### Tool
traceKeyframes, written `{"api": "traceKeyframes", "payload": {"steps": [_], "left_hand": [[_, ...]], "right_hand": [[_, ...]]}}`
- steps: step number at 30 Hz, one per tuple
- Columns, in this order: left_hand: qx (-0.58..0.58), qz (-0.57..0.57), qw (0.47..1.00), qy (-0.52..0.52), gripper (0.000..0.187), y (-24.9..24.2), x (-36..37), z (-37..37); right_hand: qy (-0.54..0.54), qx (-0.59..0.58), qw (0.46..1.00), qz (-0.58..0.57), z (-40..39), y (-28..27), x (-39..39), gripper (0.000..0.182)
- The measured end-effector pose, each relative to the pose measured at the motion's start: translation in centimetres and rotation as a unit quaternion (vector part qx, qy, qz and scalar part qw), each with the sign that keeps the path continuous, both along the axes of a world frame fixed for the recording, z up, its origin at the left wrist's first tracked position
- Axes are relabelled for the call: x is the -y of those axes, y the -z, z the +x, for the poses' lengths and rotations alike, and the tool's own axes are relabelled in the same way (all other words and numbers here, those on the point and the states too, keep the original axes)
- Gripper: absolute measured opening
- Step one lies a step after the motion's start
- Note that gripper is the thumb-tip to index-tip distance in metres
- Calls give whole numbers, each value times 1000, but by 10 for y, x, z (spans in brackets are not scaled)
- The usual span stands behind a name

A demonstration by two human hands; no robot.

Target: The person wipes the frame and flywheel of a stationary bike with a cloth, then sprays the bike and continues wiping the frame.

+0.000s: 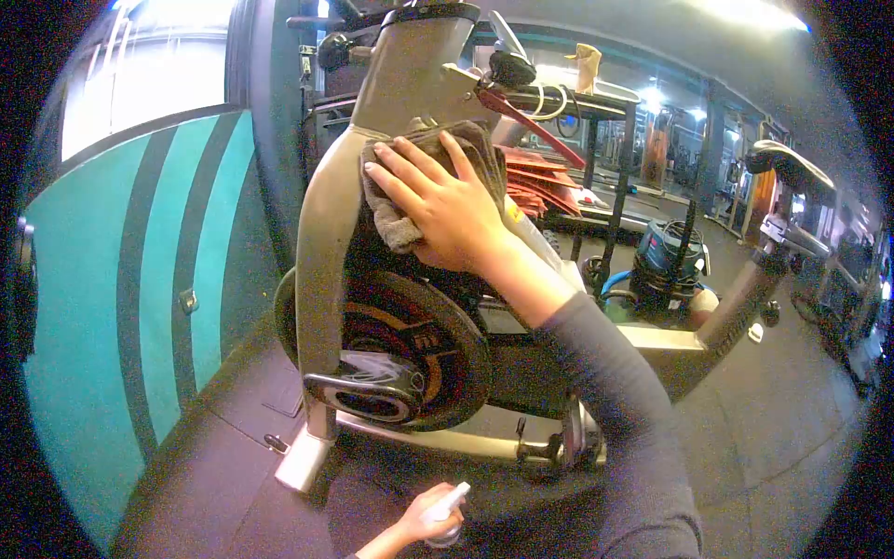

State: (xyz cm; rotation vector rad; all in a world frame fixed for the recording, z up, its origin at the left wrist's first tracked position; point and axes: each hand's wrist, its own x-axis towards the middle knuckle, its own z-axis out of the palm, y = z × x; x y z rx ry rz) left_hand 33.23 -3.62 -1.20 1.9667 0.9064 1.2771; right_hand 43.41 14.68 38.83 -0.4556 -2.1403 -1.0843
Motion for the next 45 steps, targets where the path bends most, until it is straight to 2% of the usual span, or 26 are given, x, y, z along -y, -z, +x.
{"api": "traceKeyframes", "payload": {"steps": [1, 2, 5, 6, 12, 14, 17, 20, 23, 25, 29, 35, 38, 41, 45], "left_hand": [[-6, -4, 1000, -2, 29, 0, -2, 2], [-26, -1, 1000, 4, 32, 1, -3, 2], [-30, -19, 999, 8, 34, 6, -8, 4], [-33, -24, 999, 8, 35, 7, -10, 3], [-34, -59, 998, -12, 36, 0, -11, 3], [-57, -34, 998, -18, 37, 11, -16, 2], [-3, -102, 995, 5, 38, 1, -15, 4], [-50, -67, 996, -10, 40, 5, -19, 5], [-91, -91, 991, -24, 40, 11, -20, 4], [-83, -66, 994, -21, 39, 14, -20, 3], [-41, -66, 997, -9, 36, 7, -15, 4], [-50, -82, 995, -12, 33, 10, -19, 9], [-54, -76, 996, 5, 31, 11, -23, 10], [-40, -73, 997, -1, 32, 16, -23, 11], [-54, -93, 994, -14, 34, 5, -19, 12]], "right_hand": [[-8, -3, 1000, -8, 0, 2, 1, 94], [20, -1, 999, 28, 1, 6, 5, 85], [14, -8, 999, 44, 10, 17, 2, 71], [16, -5, 997, 71, 17, 22, 2, 57], [106, 39, 988, 104, 88, 84, 16, 41], [106, 45, 984, 135, 111, 107, 11, 39], [90, 6, 988, 128, 107, 100, 13, 38], [73, -60, 988, 124, 69, 70, 5, 40], [11, -78, 986, 147, 18, 30, -7, 43], [-30, -98, 985, 135, -3, 13, -13, 44], [-33, -96, 989, 107, -2, 20, -10, 44], [36, -26, 996, 75, 66, 70, 13, 41], [37, -3, 993, 108, 105, 100, 11, 39], [25, -7, 997, 73, 110, 100, 18, 38], [-21, -37, 998, 37, 75, 70, 6, 37]]}}
